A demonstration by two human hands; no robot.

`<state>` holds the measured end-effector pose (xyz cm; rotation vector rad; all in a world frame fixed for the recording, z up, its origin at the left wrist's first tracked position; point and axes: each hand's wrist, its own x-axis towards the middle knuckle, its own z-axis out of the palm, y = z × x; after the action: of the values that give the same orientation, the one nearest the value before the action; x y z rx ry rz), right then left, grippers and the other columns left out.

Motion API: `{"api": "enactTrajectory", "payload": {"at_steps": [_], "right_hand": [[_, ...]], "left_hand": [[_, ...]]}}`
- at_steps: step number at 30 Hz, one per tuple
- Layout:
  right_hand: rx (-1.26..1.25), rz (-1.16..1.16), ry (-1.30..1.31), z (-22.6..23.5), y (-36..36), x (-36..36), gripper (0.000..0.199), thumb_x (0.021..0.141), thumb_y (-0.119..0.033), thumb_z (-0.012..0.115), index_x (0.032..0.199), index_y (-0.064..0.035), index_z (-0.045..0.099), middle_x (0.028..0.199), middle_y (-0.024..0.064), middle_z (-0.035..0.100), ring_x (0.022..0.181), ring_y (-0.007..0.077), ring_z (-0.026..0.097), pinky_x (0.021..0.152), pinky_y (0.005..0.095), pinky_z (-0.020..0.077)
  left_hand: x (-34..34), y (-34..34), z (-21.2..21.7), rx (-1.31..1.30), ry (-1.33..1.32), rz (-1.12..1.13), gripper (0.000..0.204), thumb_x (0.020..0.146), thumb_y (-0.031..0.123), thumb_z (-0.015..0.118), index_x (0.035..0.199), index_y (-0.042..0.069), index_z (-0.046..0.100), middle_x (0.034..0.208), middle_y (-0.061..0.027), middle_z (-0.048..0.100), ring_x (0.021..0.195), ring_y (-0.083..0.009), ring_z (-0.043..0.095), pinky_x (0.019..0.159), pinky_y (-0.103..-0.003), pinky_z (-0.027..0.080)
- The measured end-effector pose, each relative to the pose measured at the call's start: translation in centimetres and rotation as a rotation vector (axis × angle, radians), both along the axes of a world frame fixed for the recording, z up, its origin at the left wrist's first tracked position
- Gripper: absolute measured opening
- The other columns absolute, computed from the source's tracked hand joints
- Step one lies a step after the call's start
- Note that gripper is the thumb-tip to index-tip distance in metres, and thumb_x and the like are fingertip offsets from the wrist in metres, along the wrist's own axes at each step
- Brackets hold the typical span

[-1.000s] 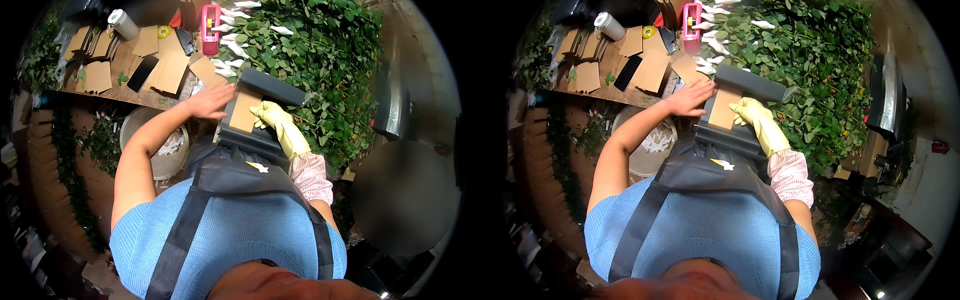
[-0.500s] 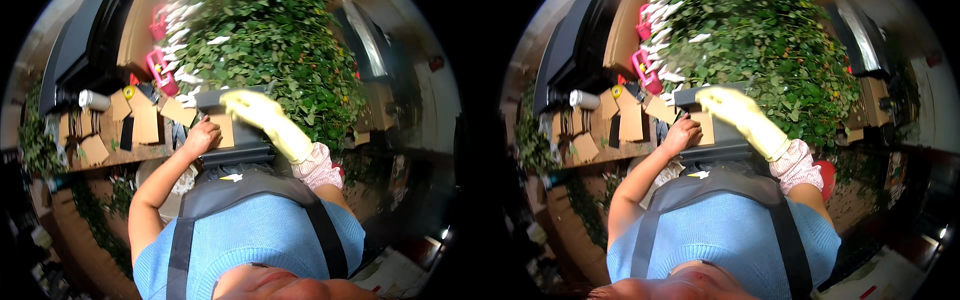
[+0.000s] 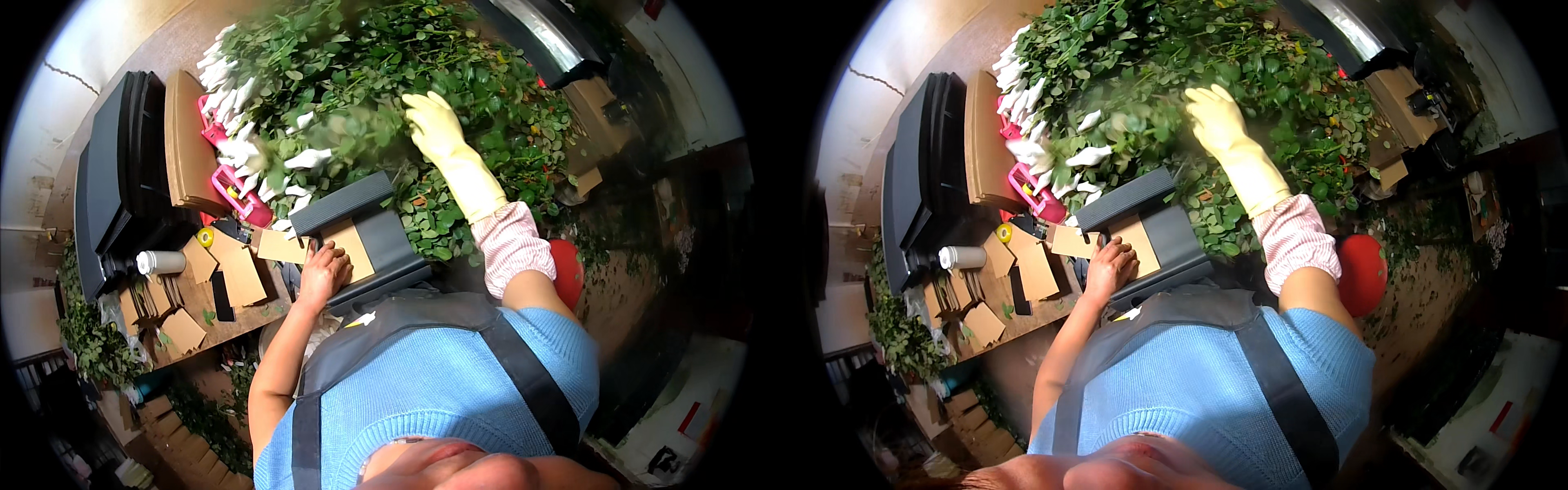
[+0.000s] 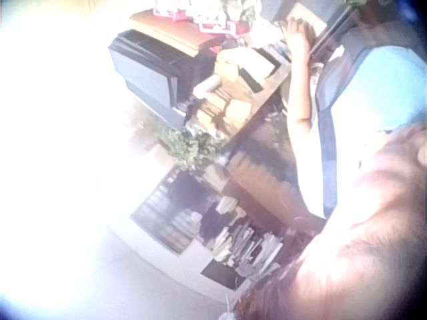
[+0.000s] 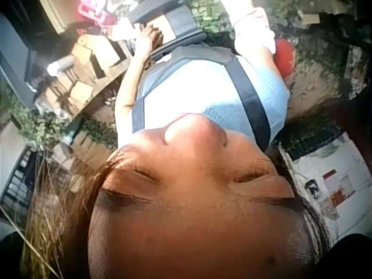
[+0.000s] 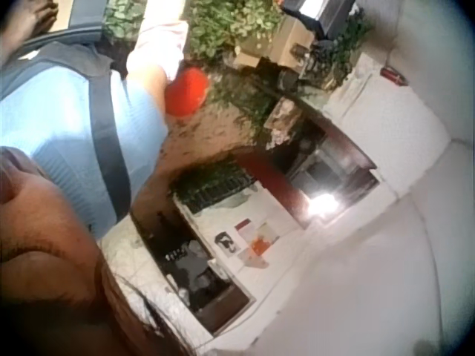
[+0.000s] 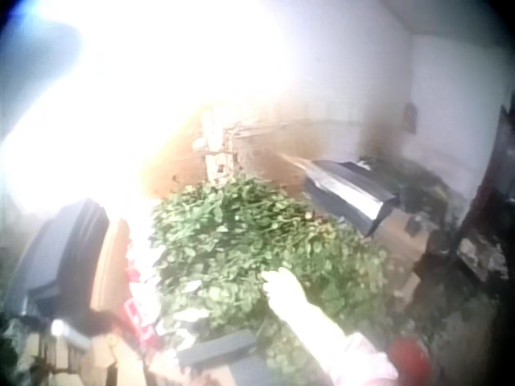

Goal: The person places individual rosebuds into a small black specialized packaging holder. They pick up the buds from a large pile of stems and arrange them neatly in rows within the container before closing it.

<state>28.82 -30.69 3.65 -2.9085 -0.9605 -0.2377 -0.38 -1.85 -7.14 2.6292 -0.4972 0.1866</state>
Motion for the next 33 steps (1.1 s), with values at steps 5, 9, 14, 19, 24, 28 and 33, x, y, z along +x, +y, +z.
{"api": "enactTrajectory", "payload": {"at_steps": [5, 9, 14, 19, 24, 28, 33], "right_hand": [[0.558, 0.315, -0.242, 4.6, -3.1, -0.5, 0.037, 0.093, 0.006, 0.054, 0.125, -0.0047, 0.069, 0.126, 0.0099, 0.073, 0.094, 0.0236, 0.07, 0.089, 0.0347, 0.059], [0.586, 0.494, -0.302, 14.2, -1.9, -8.0, 0.026, 0.096, -0.003, 0.058, 0.116, -0.0105, 0.072, 0.096, 0.0036, 0.077, 0.055, 0.0156, 0.06, 0.05, 0.0276, 0.0525], [-0.103, 0.244, 0.366, 8.8, -4.6, -12.7, 0.026, 0.097, -0.026, 0.062, 0.113, -0.0106, 0.075, 0.096, 0.0096, 0.076, 0.071, 0.0278, 0.069, 0.063, 0.0409, 0.0554], [-0.598, -0.366, 0.966, 2.5, -2.4, -15.0, 0.06, 0.101, -0.059, 0.051, 0.129, -0.0099, 0.071, 0.125, 0.0133, 0.072, 0.11, 0.0312, 0.072, 0.096, 0.0424, 0.0569], [-0.383, -0.256, 1.147, -4.5, -3.4, -14.6, 0.045, 0.094, -0.041, 0.067, 0.131, -0.0167, 0.07, 0.127, 0.0105, 0.072, 0.115, 0.0307, 0.07, 0.097, 0.0407, 0.0553], [-0.23, 0.192, 1.178, -3.0, -7.1, -11.6, 0.044, 0.09, -0.023, 0.077, 0.134, -0.0201, 0.069, 0.126, 0.0097, 0.073, 0.111, 0.0274, 0.07, 0.094, 0.038, 0.0551], [-0.156, -0.103, 0.703, 3.7, -2.1, -5.2, 0.04, 0.1, -0.016, 0.06, 0.14, -0.0181, 0.063, 0.123, 0.0106, 0.072, 0.101, 0.0241, 0.071, 0.086, 0.0396, 0.0587]], "left_hand": [[0.6, 0.1, 0.2, -0.016, 0.005, -0.006, 0.025, 0.084, 0.018, 0.078, 0.108, 0.011, 0.076, 0.115, -0.0041, 0.072, 0.128, -0.0274, 0.06, 0.119, -0.057, 0.032], [0.0, 0.4, 0.6, -0.019, 0.105, 0.023, 0.044, 0.083, 0.028, 0.082, 0.12, 0.008, 0.069, 0.118, -0.0094, 0.069, 0.125, -0.0318, 0.06, 0.116, -0.058, 0.035], [-0.3, -0.1, 2.6, -0.379, 0.32, 0.158, 0.097, 0.073, 0.047, 0.089, 0.147, 0.002, 0.045, 0.13, -0.0168, 0.067, 0.13, -0.0376, 0.056, 0.124, -0.057, 0.023], [0.0, -0.2, 3.2, -0.329, 0.325, 0.106, 0.102, 0.07, 0.049, 0.09, 0.153, 0.009, 0.044, 0.126, -0.0131, 0.069, 0.135, -0.038, 0.052, 0.124, -0.06, 0.019], [-0.3, 0.4, 1.8, -0.176, 0.258, -0.027, 0.033, 0.081, 0.037, 0.083, 0.106, 0.015, 0.081, 0.132, -0.0135, 0.063, 0.14, -0.0373, 0.047, 0.121, -0.061, 0.025], [-0.7, 0.8, 1.7, -0.21, 0.301, 0.006, 0.035, 0.08, 0.039, 0.083, 0.104, 0.014, 0.082, 0.133, -0.0145, 0.062, 0.138, -0.0381, 0.048, 0.12, -0.06, 0.026], [-0.2, 0.5, 3.0, -0.223, 0.359, -0.013, 0.036, 0.08, 0.037, 0.085, 0.106, 0.013, 0.082, 0.133, -0.0156, 0.061, 0.135, -0.0369, 0.048, 0.118, -0.054, 0.032]]}}
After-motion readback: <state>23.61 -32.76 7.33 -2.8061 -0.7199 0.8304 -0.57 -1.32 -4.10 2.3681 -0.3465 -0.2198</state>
